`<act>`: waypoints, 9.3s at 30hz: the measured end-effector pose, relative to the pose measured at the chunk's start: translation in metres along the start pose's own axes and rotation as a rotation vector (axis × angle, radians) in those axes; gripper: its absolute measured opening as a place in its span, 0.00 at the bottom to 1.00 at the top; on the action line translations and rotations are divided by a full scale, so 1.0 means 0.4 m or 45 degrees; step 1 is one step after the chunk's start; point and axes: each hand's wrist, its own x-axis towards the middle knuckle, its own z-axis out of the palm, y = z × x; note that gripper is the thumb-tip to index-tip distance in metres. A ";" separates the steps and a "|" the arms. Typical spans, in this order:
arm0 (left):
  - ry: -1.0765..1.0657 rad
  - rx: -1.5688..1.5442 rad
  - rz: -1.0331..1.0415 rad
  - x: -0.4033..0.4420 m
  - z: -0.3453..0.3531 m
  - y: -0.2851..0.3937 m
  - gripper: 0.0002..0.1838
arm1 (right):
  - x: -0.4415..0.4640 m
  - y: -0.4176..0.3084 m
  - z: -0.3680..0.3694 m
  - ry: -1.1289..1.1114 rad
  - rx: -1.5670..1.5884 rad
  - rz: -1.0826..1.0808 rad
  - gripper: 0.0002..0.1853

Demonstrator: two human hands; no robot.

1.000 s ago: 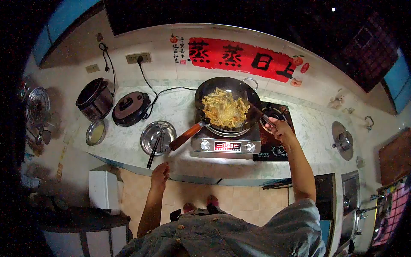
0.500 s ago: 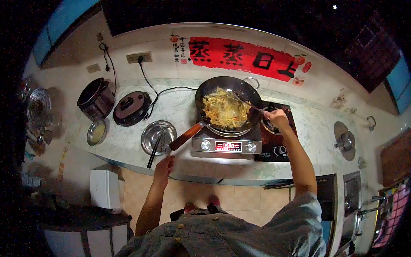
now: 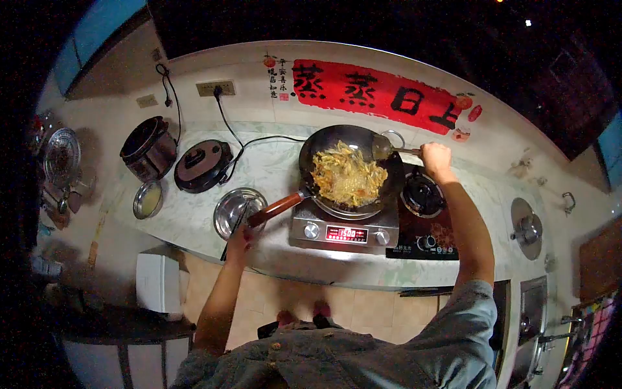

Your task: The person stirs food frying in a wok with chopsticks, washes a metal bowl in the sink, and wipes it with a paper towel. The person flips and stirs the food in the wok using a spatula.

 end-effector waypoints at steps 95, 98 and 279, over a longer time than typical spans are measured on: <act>0.092 -0.049 0.198 -0.139 -0.181 -0.094 0.08 | -0.045 -0.371 -0.174 -1.216 2.138 0.750 0.17; 0.476 0.671 1.064 -0.074 -0.138 0.047 0.18 | -0.036 -0.401 -0.215 -1.329 1.977 0.699 0.16; -0.525 0.094 -0.300 -0.255 0.097 0.049 0.18 | -0.069 -0.355 -0.086 0.102 0.039 -0.154 0.13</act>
